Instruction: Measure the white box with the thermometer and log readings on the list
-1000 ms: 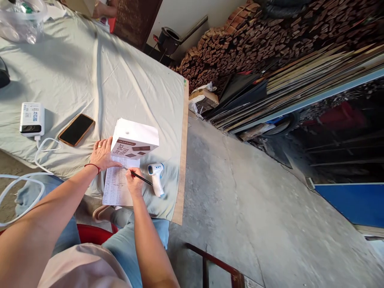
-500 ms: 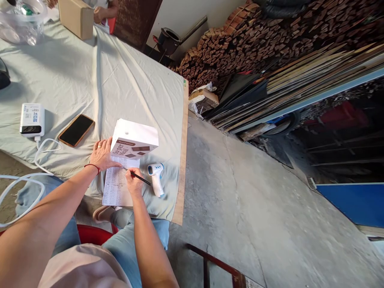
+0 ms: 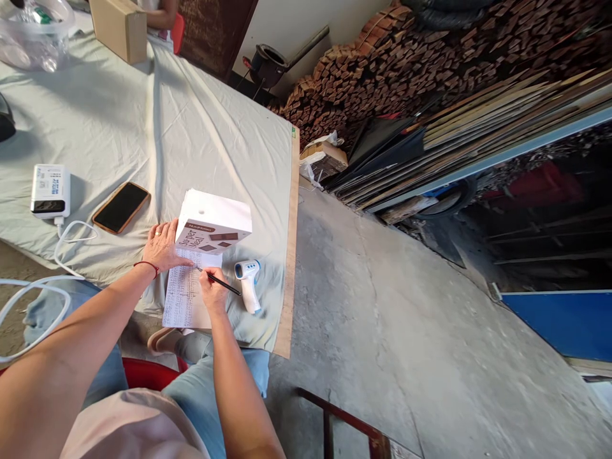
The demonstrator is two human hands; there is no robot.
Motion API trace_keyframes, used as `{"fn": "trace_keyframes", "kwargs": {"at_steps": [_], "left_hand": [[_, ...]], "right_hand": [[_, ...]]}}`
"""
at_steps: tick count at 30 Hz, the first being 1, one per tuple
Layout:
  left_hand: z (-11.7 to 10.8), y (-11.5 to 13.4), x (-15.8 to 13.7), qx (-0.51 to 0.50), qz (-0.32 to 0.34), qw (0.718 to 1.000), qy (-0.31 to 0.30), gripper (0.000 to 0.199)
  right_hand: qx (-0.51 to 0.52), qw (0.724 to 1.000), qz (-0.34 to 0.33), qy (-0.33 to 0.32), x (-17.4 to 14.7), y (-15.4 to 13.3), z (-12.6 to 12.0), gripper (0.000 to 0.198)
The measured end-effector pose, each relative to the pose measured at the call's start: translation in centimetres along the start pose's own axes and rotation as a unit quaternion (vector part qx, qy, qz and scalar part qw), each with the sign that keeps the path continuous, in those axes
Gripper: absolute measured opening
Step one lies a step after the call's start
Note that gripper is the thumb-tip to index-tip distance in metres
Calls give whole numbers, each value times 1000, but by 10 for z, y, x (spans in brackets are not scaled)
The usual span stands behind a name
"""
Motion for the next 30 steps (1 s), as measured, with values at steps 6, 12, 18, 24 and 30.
{"fn": "trace_keyframes", "kwargs": {"at_steps": [6, 12, 18, 24, 30], "left_hand": [[1, -1, 0, 0, -1, 1000, -1, 122], [1, -1, 0, 2, -4, 1000, -3, 123], [0, 0, 0, 1, -4, 1000, -5, 123], [-2, 1, 0, 12, -5, 1000, -10, 122], [-1, 1, 0, 22, -3, 1000, -10, 121]], "right_hand": [[-6, 1000, 4, -2, 0, 1, 0, 24], [-2, 1000, 4, 15, 1, 0, -2, 26], [9, 1000, 4, 12, 1, 1, -2, 24], [26, 999, -16, 18, 1, 1, -1, 23], [24, 998, -28, 45, 1, 4, -2, 22]]}}
Point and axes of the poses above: each hand's wrist, its own x-axis towards the middle knuckle, its own z-axis out of the palm, y = z × x, the point moved 5 cm from there along x, towards the middle knuckle, and after that the axes turned 13 degrees about z, right-handed, at the moved point
